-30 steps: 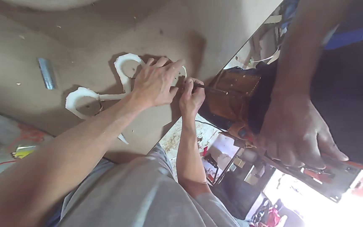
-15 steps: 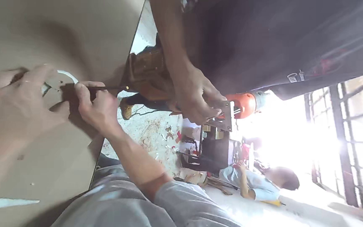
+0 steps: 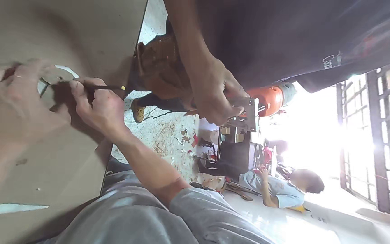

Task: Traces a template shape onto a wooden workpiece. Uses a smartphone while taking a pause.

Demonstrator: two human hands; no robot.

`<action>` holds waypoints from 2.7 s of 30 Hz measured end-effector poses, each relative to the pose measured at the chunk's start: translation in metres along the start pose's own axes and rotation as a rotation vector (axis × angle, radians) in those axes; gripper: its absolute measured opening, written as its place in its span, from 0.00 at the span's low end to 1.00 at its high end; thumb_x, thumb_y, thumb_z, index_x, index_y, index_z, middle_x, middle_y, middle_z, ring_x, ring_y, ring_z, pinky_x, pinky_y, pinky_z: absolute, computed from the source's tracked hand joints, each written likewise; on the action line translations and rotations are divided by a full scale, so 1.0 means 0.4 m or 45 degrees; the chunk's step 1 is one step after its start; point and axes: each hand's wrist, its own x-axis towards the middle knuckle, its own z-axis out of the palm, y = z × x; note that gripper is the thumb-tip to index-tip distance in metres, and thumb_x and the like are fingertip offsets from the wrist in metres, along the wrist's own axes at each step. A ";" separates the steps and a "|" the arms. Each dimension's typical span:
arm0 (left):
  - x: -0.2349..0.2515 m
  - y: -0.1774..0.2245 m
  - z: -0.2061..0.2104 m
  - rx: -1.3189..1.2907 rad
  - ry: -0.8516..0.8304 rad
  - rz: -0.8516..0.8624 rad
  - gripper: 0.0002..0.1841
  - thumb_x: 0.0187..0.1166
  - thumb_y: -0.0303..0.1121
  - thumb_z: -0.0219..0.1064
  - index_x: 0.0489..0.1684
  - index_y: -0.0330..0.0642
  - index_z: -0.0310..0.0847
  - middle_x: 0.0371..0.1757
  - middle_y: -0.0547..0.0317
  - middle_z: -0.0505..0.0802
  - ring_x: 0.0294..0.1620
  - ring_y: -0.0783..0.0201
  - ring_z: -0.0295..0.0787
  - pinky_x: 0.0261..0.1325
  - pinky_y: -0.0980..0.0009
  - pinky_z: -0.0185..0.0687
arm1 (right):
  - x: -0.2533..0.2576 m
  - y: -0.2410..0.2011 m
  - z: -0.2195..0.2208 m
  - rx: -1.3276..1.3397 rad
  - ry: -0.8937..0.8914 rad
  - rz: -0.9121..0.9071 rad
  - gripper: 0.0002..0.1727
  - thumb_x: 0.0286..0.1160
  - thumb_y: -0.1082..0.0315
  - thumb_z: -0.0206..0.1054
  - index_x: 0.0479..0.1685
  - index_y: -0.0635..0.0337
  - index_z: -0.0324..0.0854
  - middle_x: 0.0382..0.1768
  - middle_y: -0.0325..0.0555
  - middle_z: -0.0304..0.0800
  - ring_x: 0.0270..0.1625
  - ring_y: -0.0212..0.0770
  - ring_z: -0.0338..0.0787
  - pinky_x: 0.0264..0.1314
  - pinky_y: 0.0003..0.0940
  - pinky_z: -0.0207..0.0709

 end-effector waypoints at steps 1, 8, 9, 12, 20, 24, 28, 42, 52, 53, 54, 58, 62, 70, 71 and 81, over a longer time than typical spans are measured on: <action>0.000 0.001 -0.001 0.006 -0.002 -0.004 0.38 0.70 0.34 0.72 0.85 0.43 0.64 0.74 0.27 0.79 0.77 0.21 0.70 0.74 0.23 0.62 | 0.000 0.001 0.001 -0.003 0.007 -0.016 0.09 0.80 0.72 0.66 0.52 0.64 0.88 0.41 0.49 0.94 0.37 0.41 0.93 0.36 0.46 0.90; -0.001 -0.028 0.016 0.000 -0.045 -0.016 0.43 0.62 0.33 0.73 0.86 0.44 0.61 0.77 0.36 0.80 0.78 0.25 0.70 0.75 0.25 0.62 | -0.029 -0.041 -0.038 -0.027 -0.007 -0.069 0.11 0.82 0.76 0.64 0.57 0.69 0.84 0.41 0.55 0.92 0.38 0.43 0.93 0.38 0.40 0.89; 0.001 -0.033 0.018 -0.004 -0.044 -0.014 0.44 0.60 0.32 0.74 0.87 0.44 0.61 0.77 0.36 0.80 0.78 0.25 0.70 0.75 0.25 0.62 | -0.030 -0.047 -0.043 -0.032 -0.008 -0.065 0.11 0.82 0.76 0.64 0.57 0.69 0.84 0.41 0.56 0.92 0.38 0.44 0.93 0.37 0.40 0.89; 0.006 -0.038 0.014 0.092 -0.012 -0.018 0.44 0.59 0.36 0.73 0.86 0.51 0.62 0.75 0.36 0.81 0.76 0.23 0.72 0.70 0.21 0.63 | -0.024 -0.038 -0.034 -0.021 0.025 -0.095 0.10 0.82 0.75 0.64 0.56 0.68 0.84 0.40 0.55 0.91 0.35 0.44 0.92 0.34 0.40 0.89; 0.004 -0.041 0.016 0.138 -0.005 -0.002 0.44 0.60 0.40 0.73 0.86 0.54 0.63 0.75 0.40 0.82 0.75 0.26 0.74 0.72 0.21 0.61 | -0.028 -0.037 -0.030 -0.016 0.054 -0.114 0.11 0.82 0.75 0.63 0.56 0.69 0.84 0.40 0.56 0.91 0.35 0.44 0.92 0.33 0.41 0.89; 0.007 -0.059 0.020 0.169 -0.008 -0.017 0.46 0.58 0.39 0.75 0.87 0.54 0.62 0.75 0.39 0.81 0.76 0.27 0.75 0.71 0.23 0.64 | -0.024 -0.036 -0.022 -0.010 0.034 -0.098 0.12 0.82 0.74 0.63 0.57 0.68 0.85 0.42 0.56 0.92 0.38 0.45 0.92 0.35 0.42 0.89; 0.018 -0.034 0.015 0.047 -0.133 -0.081 0.49 0.60 0.41 0.77 0.91 0.56 0.57 0.78 0.31 0.77 0.75 0.21 0.72 0.66 0.18 0.64 | -0.025 -0.022 -0.027 -0.065 0.044 -0.082 0.13 0.82 0.71 0.65 0.59 0.66 0.84 0.45 0.56 0.92 0.40 0.46 0.93 0.39 0.45 0.89; 0.133 -0.195 0.044 -0.020 0.019 0.343 0.42 0.56 0.61 0.79 0.79 0.70 0.73 0.59 0.59 0.92 0.57 0.49 0.89 0.56 0.38 0.83 | -0.009 0.061 0.029 0.288 0.148 -0.129 0.12 0.89 0.64 0.59 0.56 0.63 0.81 0.35 0.42 0.90 0.29 0.31 0.89 0.29 0.30 0.87; 0.115 -0.224 0.099 -0.054 0.139 0.396 0.45 0.55 0.61 0.75 0.84 0.75 0.66 0.54 0.68 0.91 0.61 0.56 0.85 0.68 0.45 0.75 | 0.021 0.032 0.051 0.434 -0.085 -0.132 0.08 0.84 0.72 0.65 0.51 0.67 0.84 0.31 0.44 0.92 0.23 0.35 0.90 0.21 0.32 0.88; 0.120 -0.226 0.100 -0.074 0.154 0.435 0.44 0.57 0.60 0.75 0.84 0.73 0.67 0.55 0.68 0.92 0.61 0.56 0.85 0.69 0.44 0.74 | 0.027 0.036 0.051 0.436 -0.082 -0.117 0.08 0.84 0.72 0.64 0.51 0.67 0.84 0.30 0.44 0.91 0.21 0.34 0.88 0.19 0.32 0.87; 0.120 -0.236 0.099 -0.086 0.171 0.462 0.44 0.58 0.60 0.74 0.84 0.72 0.67 0.53 0.66 0.92 0.60 0.56 0.85 0.68 0.44 0.74 | 0.030 0.038 0.055 0.442 -0.086 -0.111 0.08 0.84 0.72 0.64 0.51 0.68 0.84 0.29 0.44 0.90 0.21 0.34 0.87 0.18 0.31 0.86; 0.101 -0.270 0.107 -0.126 0.151 0.438 0.48 0.52 0.58 0.77 0.85 0.73 0.66 0.48 0.67 0.91 0.55 0.58 0.85 0.65 0.48 0.73 | 0.020 0.037 0.074 0.448 -0.086 -0.165 0.07 0.82 0.74 0.63 0.49 0.68 0.83 0.28 0.41 0.90 0.22 0.32 0.88 0.19 0.29 0.85; 0.126 -0.261 0.125 -0.123 0.090 0.439 0.51 0.48 0.59 0.78 0.86 0.72 0.65 0.47 0.69 0.91 0.55 0.58 0.84 0.62 0.47 0.71 | 0.033 0.035 0.066 0.405 -0.067 -0.176 0.06 0.83 0.75 0.62 0.49 0.68 0.82 0.26 0.40 0.89 0.20 0.30 0.86 0.17 0.26 0.83; 0.100 -0.126 -0.064 -0.013 -0.256 0.196 0.44 0.60 0.49 0.80 0.85 0.63 0.68 0.57 0.60 0.93 0.60 0.52 0.86 0.70 0.48 0.71 | 0.031 0.039 0.071 0.380 -0.075 -0.212 0.06 0.83 0.74 0.63 0.49 0.69 0.81 0.27 0.42 0.90 0.19 0.32 0.87 0.16 0.28 0.84; 0.095 -0.095 -0.107 0.007 -0.355 0.126 0.43 0.64 0.46 0.79 0.86 0.62 0.67 0.62 0.59 0.92 0.65 0.51 0.85 0.73 0.49 0.71 | 0.032 0.039 0.069 0.389 -0.083 -0.223 0.07 0.84 0.74 0.62 0.49 0.70 0.80 0.28 0.43 0.91 0.20 0.32 0.88 0.17 0.28 0.85; 0.095 -0.086 -0.118 0.008 -0.371 0.093 0.45 0.63 0.44 0.79 0.88 0.59 0.65 0.61 0.53 0.91 0.65 0.48 0.84 0.73 0.49 0.69 | 0.032 0.037 0.068 0.389 -0.087 -0.225 0.06 0.84 0.74 0.62 0.49 0.68 0.80 0.28 0.40 0.90 0.21 0.30 0.88 0.18 0.27 0.86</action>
